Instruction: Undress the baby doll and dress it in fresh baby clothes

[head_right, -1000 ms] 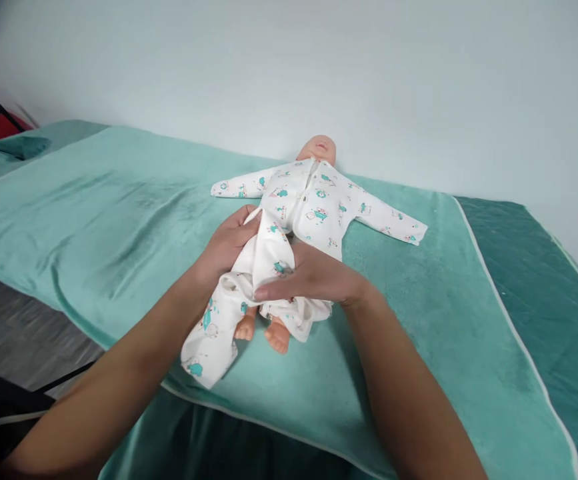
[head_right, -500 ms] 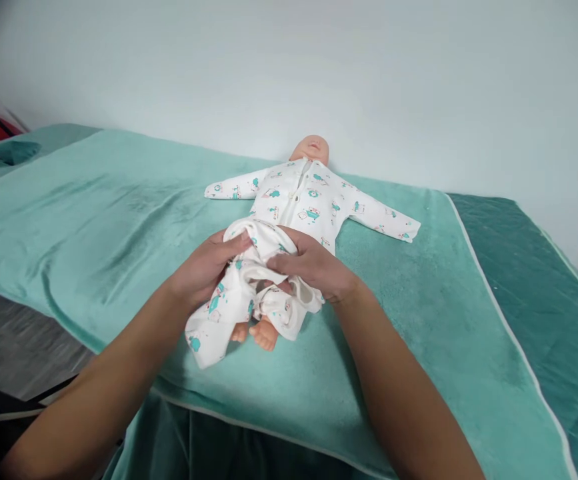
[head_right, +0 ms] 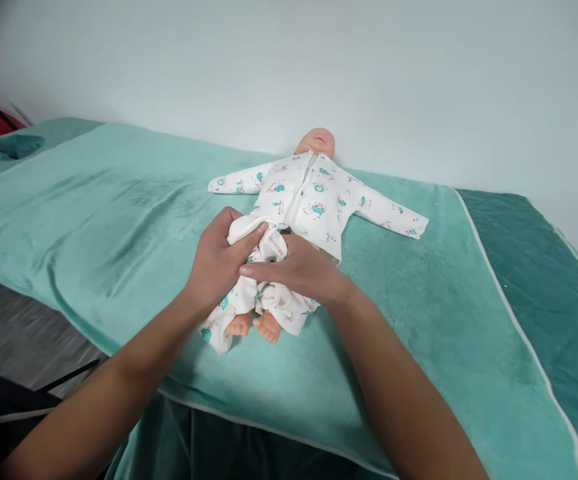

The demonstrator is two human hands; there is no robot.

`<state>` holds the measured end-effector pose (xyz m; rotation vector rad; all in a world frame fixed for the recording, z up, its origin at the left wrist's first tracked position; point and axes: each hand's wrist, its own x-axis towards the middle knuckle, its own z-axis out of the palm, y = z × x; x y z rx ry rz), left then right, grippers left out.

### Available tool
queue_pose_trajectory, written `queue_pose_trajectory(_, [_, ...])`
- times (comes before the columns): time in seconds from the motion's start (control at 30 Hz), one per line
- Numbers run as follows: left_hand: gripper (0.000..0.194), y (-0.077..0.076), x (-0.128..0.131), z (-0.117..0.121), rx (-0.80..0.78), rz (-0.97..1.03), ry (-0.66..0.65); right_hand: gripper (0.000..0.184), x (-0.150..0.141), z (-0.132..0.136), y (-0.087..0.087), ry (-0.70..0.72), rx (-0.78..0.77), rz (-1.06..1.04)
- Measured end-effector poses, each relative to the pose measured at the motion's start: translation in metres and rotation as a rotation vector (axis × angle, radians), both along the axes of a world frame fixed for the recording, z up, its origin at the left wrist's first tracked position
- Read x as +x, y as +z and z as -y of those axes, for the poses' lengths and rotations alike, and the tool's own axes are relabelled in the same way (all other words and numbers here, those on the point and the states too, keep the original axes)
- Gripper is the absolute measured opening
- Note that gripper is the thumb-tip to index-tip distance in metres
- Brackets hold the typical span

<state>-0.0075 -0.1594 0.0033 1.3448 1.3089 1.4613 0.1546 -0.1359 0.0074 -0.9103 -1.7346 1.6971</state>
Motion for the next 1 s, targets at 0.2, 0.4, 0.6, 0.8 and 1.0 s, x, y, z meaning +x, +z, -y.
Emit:
queue_pose_trajectory(0.2, [0.041, 0.003, -0.021, -0.005, -0.250, 0.155, -0.318, 0.023, 0.001, -0.004, -0.007, -0.162, -0.242, -0.200])
queue_pose_trajectory(0.4, [0.036, -0.002, -0.039, -0.010, -0.405, 0.126, -0.600, 0.025, -0.002, -0.006, -0.008, -0.224, -0.245, -0.233])
queue_pose_trajectory(0.6, [0.038, -0.017, -0.023, -0.012, -0.335, 0.573, -0.391, 0.024, -0.007, -0.002, -0.003, -0.186, -0.021, -0.098])
queue_pose_trajectory(0.8, [0.035, -0.014, -0.026, -0.006, -0.355, 0.423, -0.361, 0.034, -0.001, -0.002, 0.003, 0.167, 0.113, 0.121])
queue_pose_trajectory(1.0, [0.034, 0.001, -0.049, 0.002, -0.360, 0.031, -0.622, 0.014, -0.003, 0.003, -0.002, -0.085, 0.011, -0.024])
